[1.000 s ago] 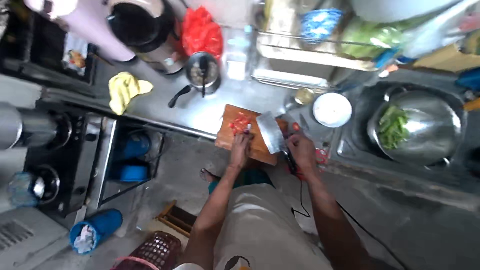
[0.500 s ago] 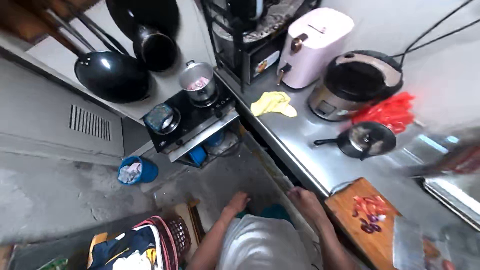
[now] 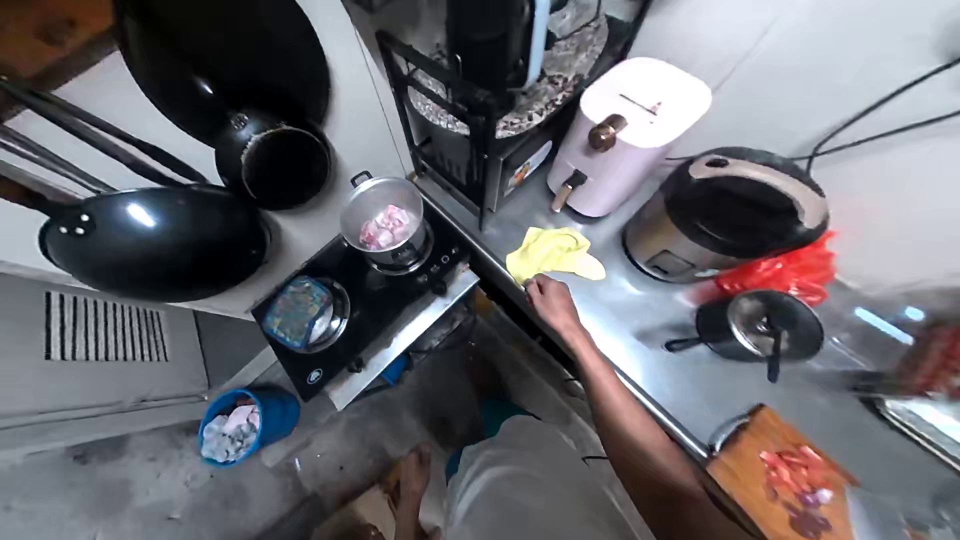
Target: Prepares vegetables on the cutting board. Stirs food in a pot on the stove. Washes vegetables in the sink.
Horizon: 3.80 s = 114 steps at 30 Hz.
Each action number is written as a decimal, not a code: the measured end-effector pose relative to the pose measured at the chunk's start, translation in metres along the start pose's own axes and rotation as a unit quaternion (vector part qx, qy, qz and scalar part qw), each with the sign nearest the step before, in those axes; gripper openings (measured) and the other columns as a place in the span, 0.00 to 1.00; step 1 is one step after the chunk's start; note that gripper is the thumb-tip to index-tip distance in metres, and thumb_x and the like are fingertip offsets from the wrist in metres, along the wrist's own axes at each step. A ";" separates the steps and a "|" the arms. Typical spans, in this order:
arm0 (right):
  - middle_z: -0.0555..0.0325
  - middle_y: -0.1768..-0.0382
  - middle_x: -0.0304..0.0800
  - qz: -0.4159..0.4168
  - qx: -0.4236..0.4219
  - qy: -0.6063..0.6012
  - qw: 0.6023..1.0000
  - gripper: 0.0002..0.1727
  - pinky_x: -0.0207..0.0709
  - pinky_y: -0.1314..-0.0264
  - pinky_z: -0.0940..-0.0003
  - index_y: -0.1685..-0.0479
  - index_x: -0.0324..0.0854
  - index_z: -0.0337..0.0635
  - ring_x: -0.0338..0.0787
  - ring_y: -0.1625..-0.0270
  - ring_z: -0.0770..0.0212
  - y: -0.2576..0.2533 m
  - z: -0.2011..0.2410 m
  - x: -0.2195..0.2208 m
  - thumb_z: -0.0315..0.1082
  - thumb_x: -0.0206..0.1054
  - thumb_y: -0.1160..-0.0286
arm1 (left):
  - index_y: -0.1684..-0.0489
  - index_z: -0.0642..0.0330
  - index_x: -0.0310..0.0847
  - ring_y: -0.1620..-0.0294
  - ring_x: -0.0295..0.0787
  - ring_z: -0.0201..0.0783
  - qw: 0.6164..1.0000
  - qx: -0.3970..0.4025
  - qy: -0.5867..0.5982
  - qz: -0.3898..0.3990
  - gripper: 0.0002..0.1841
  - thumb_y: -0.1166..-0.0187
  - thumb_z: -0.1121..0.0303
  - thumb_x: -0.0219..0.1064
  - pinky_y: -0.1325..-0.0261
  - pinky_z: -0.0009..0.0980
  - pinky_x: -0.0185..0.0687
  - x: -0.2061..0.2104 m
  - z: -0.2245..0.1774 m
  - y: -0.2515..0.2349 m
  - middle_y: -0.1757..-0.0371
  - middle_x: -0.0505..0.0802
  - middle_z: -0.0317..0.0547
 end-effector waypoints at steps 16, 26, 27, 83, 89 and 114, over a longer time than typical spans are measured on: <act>0.38 0.59 0.91 -0.006 -0.039 0.014 0.999 0.19 0.85 0.53 0.33 0.39 0.81 0.37 0.93 0.58 0.38 -0.130 0.136 0.042 0.41 0.51 0.07 | 0.32 0.68 0.82 0.41 0.90 0.52 0.959 -0.102 0.263 0.005 0.16 0.11 0.69 0.60 0.35 0.49 0.84 -0.062 0.025 -0.109 0.39 0.91 0.61; 0.46 0.67 0.91 -0.244 0.192 -0.188 0.932 0.21 0.87 0.60 0.47 0.50 0.85 0.38 0.91 0.69 0.50 0.015 -0.005 -0.060 0.49 0.59 0.10 | 0.37 0.73 0.84 0.39 0.89 0.60 0.943 0.248 -0.167 0.144 0.21 0.09 0.60 0.58 0.30 0.56 0.80 -0.140 -0.166 -0.136 0.43 0.92 0.68; 0.46 0.66 0.91 -0.263 0.208 -0.175 0.926 0.21 0.87 0.61 0.46 0.49 0.84 0.40 0.91 0.69 0.49 0.040 -0.010 -0.076 0.50 0.59 0.11 | 0.33 0.70 0.83 0.35 0.88 0.58 0.935 0.230 -0.180 0.199 0.21 0.09 0.60 0.58 0.27 0.57 0.78 -0.131 -0.171 -0.156 0.39 0.91 0.66; 0.41 0.47 0.93 -0.071 -0.072 0.195 0.976 0.19 0.86 0.44 0.38 0.33 0.84 0.41 0.94 0.49 0.41 -0.010 0.185 -0.023 0.40 0.55 0.08 | 0.30 0.69 0.80 0.62 0.91 0.37 0.869 0.175 0.460 0.052 0.28 0.04 0.53 0.44 0.57 0.33 0.86 -0.245 -0.331 -0.121 0.55 0.96 0.50; 0.40 0.57 0.88 0.019 -0.286 0.338 0.896 0.09 0.84 0.65 0.40 0.51 0.88 0.37 0.91 0.60 0.37 -0.117 0.313 0.093 0.23 0.64 0.24 | 0.44 0.72 0.87 0.70 0.91 0.33 0.852 0.126 0.507 0.035 0.24 0.06 0.57 0.52 0.65 0.28 0.84 -0.251 -0.336 -0.126 0.64 0.97 0.48; 0.45 0.64 0.92 0.292 -0.371 0.488 0.734 0.02 0.82 0.55 0.35 0.64 0.91 0.43 0.92 0.57 0.39 -0.192 0.330 0.128 0.27 0.73 0.31 | 0.55 0.73 0.87 0.64 0.93 0.35 0.822 0.094 0.561 -0.025 0.22 0.06 0.61 0.53 0.57 0.31 0.86 -0.242 -0.343 -0.137 0.61 0.98 0.50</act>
Point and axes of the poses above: each hand's wrist, its own y-axis away from the middle knuckle, its own x-axis out of the palm, z = x × y, the point moved 5 cm from there along -y, towards the middle knuckle
